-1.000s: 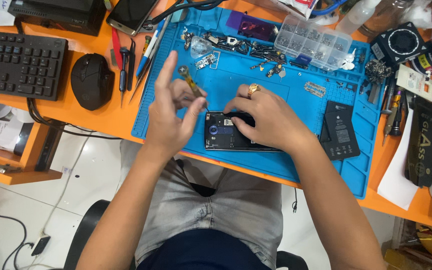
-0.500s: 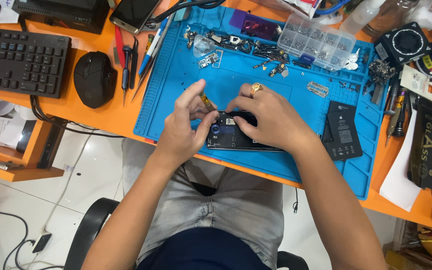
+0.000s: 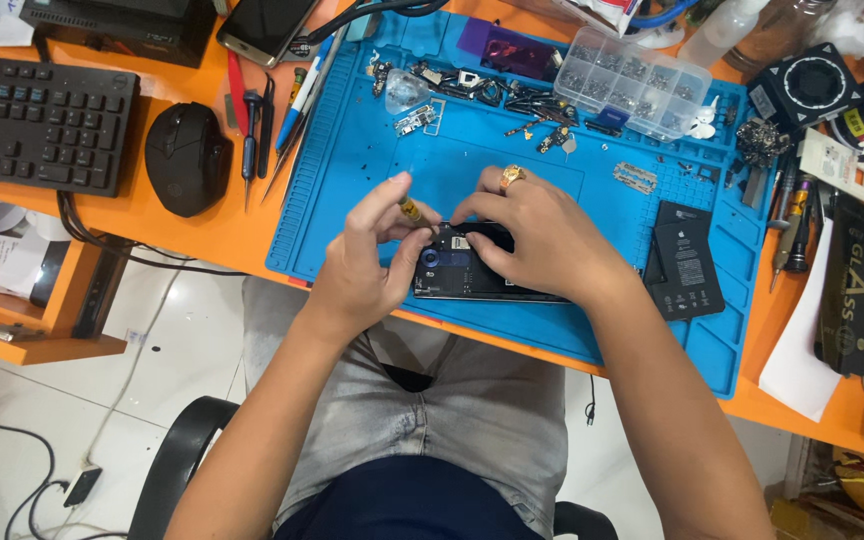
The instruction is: The person uses a screwdriver to work on the back of a disassembled smartphone placed on a blue mat. They briefly use a computer keyboard and mouse before returning to the phone to continue using the screwdriver on its internal components.
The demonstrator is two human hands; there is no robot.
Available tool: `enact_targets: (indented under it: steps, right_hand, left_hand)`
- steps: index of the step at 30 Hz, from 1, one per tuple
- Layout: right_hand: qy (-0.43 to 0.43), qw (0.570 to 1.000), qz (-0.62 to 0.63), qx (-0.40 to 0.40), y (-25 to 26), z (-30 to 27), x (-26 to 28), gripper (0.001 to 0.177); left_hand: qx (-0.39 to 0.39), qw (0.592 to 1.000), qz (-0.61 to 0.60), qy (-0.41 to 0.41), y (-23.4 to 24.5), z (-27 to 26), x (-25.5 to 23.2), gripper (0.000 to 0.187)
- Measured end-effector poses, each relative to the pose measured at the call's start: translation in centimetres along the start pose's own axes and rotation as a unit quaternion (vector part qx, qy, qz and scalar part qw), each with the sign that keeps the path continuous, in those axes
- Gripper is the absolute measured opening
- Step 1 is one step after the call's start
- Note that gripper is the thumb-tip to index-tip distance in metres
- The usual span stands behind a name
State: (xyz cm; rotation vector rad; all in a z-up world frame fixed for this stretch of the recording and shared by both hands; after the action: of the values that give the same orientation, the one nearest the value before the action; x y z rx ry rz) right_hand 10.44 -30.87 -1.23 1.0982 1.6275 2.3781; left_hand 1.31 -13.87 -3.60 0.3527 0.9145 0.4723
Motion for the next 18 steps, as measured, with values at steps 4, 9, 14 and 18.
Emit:
enact_targets:
  steps: [4, 9, 14, 18]
  right_hand:
    - [0.001, 1.000, -0.006, 0.002, 0.2, 0.1, 0.2, 0.016]
    - [0.005, 1.000, -0.003, 0.000, 0.0, -0.1, 0.0, 0.017]
    - [0.002, 1.000, 0.002, 0.004, 0.0, 0.0, -0.1, 0.018]
    - [0.001, 1.000, 0.003, 0.006, 0.4, 0.0, 0.4, 0.018]
  left_hand:
    - [0.020, 1.000, 0.015, 0.003, -0.2, -0.1, 0.2, 0.053]
    - [0.027, 0.999, 0.039, -0.003, -0.3, -0.3, 0.2, 0.052]
    - [0.015, 0.997, 0.062, -0.036, 0.1, 0.4, -0.1, 0.051]
    - [0.009, 0.996, 0.080, -0.044, 0.6, 0.6, -0.1, 0.046]
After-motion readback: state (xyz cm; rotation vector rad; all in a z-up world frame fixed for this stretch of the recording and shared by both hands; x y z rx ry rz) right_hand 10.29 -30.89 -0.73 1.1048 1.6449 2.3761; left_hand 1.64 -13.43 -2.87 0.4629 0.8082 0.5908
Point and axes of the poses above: each hand's wrist, its own z-axis towards the middle knuckle, its own y-axis out of the back of the hand, x = y × z, the point moved 4 cm from there along z, towards the middle knuckle, and after that the axes turned 3 degrees about y, right-handed, at the moved point
